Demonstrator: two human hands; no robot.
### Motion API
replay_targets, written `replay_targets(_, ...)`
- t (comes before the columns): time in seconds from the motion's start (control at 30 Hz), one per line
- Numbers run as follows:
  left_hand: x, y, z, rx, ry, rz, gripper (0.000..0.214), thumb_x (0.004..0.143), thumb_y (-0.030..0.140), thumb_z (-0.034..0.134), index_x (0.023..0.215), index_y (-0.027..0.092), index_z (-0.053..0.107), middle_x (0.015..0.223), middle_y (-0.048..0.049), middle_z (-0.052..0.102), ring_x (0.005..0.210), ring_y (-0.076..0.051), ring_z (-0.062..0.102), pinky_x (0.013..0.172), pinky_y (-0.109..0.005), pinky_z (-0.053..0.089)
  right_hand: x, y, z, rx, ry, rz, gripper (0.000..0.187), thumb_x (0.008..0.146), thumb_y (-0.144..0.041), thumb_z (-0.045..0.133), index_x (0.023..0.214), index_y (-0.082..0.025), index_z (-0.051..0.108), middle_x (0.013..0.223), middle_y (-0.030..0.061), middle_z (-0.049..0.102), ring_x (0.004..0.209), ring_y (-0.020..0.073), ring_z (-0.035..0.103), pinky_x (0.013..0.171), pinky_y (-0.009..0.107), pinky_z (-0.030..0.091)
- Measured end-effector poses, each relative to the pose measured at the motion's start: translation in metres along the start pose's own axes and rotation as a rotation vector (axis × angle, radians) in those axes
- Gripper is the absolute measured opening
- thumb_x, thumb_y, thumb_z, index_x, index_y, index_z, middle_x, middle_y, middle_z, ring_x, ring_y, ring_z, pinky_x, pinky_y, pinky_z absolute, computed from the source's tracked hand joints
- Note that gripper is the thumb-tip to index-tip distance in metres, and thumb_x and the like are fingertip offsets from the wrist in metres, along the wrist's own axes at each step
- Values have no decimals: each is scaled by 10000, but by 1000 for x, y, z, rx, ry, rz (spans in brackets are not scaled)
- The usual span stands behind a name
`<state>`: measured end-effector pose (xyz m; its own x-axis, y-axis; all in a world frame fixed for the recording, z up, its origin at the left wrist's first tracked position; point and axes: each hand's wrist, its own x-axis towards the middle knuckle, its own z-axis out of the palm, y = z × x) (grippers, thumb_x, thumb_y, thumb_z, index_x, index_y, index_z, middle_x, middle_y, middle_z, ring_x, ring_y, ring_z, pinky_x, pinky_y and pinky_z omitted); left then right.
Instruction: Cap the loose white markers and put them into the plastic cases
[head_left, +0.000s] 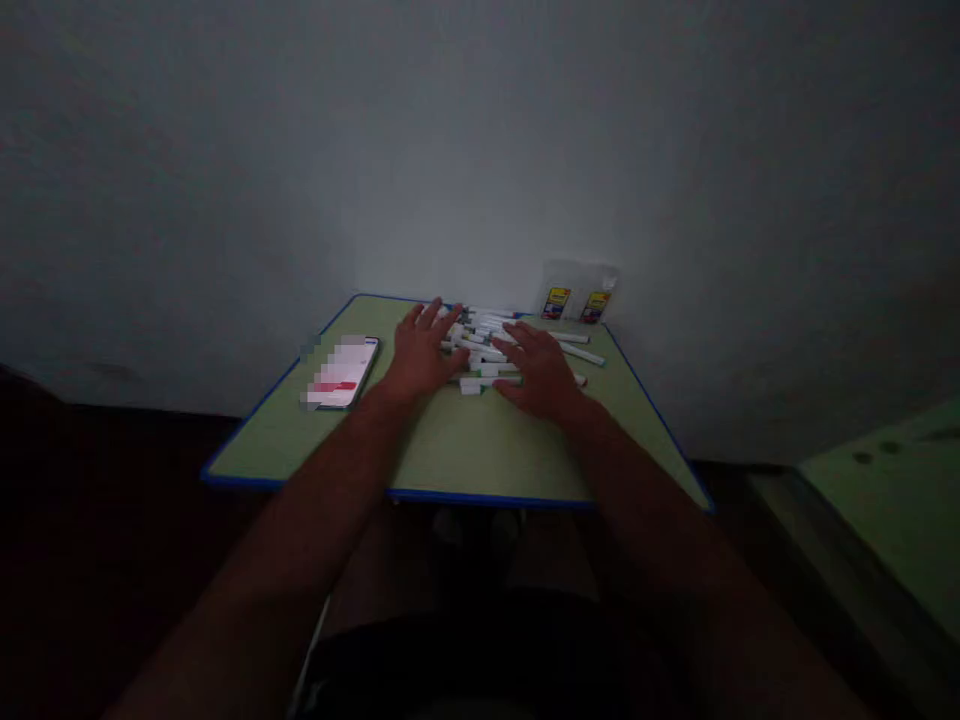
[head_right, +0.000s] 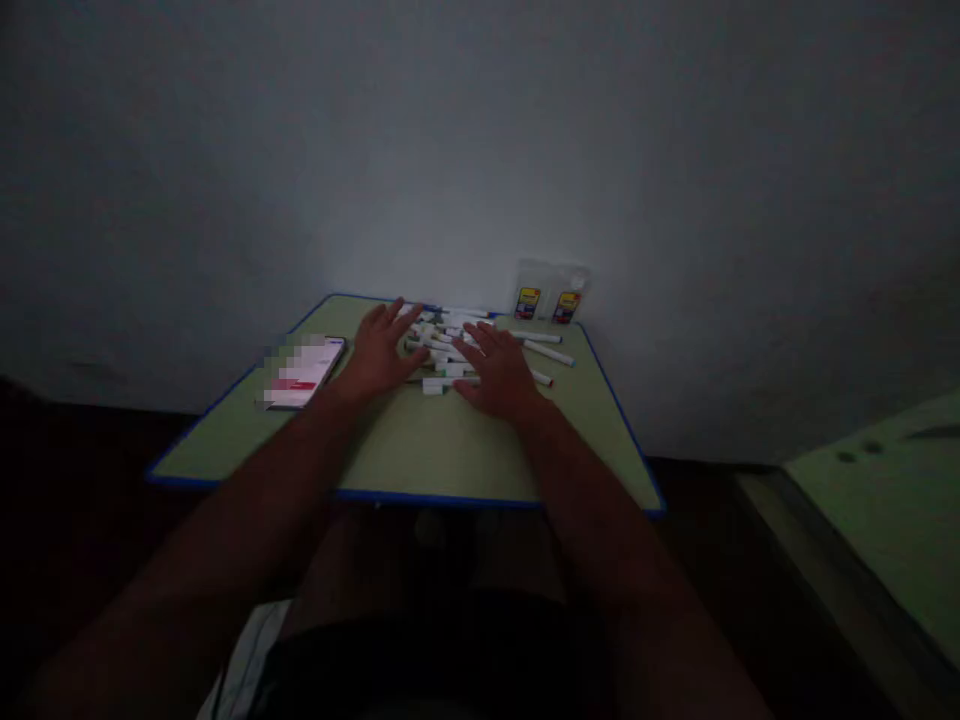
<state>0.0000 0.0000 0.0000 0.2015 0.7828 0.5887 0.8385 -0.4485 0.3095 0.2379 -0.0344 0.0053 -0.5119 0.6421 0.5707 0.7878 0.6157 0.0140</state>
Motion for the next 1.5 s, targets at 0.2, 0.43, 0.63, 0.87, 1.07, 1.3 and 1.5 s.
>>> replay_targets(0.2, 0, 0, -4, -40, 17, -104, 461, 837, 365, 703, 1268, 201, 687, 1464, -147, 561, 1432, -382, 373, 1169, -582, 269, -1, 1, 2, 21, -252, 70, 272, 828, -320, 690, 1061, -196, 753, 1152, 102, 729, 1145, 288, 602, 1026, 449, 374)
replay_targets(0.43, 1, 2, -11, -190, 49, -66, 630, 834, 265, 682, 1435, 156, 530, 1408, -155, 596, 1321, -309, 513, 1155, -459, 360, 2, 1, 4, 17, -350, 77, 232, 868, -295, 675, 1068, -200, 743, 1081, 89, 734, 1077, 267, 620, 985, 425, 377)
replay_targets(0.63, 0, 3, -14, -206, 106, -120, 481, 846, 237, 652, 1320, 157, 616, 1334, -153, 632, 1276, -305, 535, 1137, -477, 377, 4, 0, 7, 35, -391, 67, 191, 896, -216, 642, 1055, -178, 741, 1055, 101, 725, 1044, 248, 618, 950, 385, 405)
replay_targets(0.87, 3, 7, -22, -275, 153, -285, 417, 864, 172, 574, 1278, 141, 617, 1249, -157, 667, 1117, -269, 616, 1040, -440, 447, 4, -2, 3, 78, -331, 95, 187, 888, -166, 618, 1046, -146, 714, 1081, 118, 712, 1058, 252, 610, 971, 387, 425)
replay_targets(1.07, 6, 7, -28, -295, 89, -491, 348, 856, 190, 573, 1199, 169, 626, 1026, -109, 727, 933, -244, 661, 879, -387, 488, 3, 6, -2, 156, -117, 242, 265, 871, -164, 576, 1100, -112, 698, 1113, 158, 690, 1033, 256, 606, 936, 392, 445)
replay_targets(1.3, 1, 15, -29, -271, -162, -319, 159, 827, 288, 645, 930, 181, 700, 898, -73, 727, 792, -190, 631, 768, -331, 469, 7, 15, -7, 777, 39, 659, 166, 728, -296, 632, 817, -160, 664, 703, 10, 639, 613, 142, 531, 587, 278, 439)
replay_targets(1.5, -3, 11, -22, -331, -293, -160, 162, 767, 326, 700, 859, 196, 671, 806, -18, 682, 721, -156, 592, 693, -297, 437, 8, 12, -8, 1290, 28, 735, 167, 669, -288, 655, 783, -168, 635, 675, 2, 642, 541, 107, 516, 485, 232, 432)
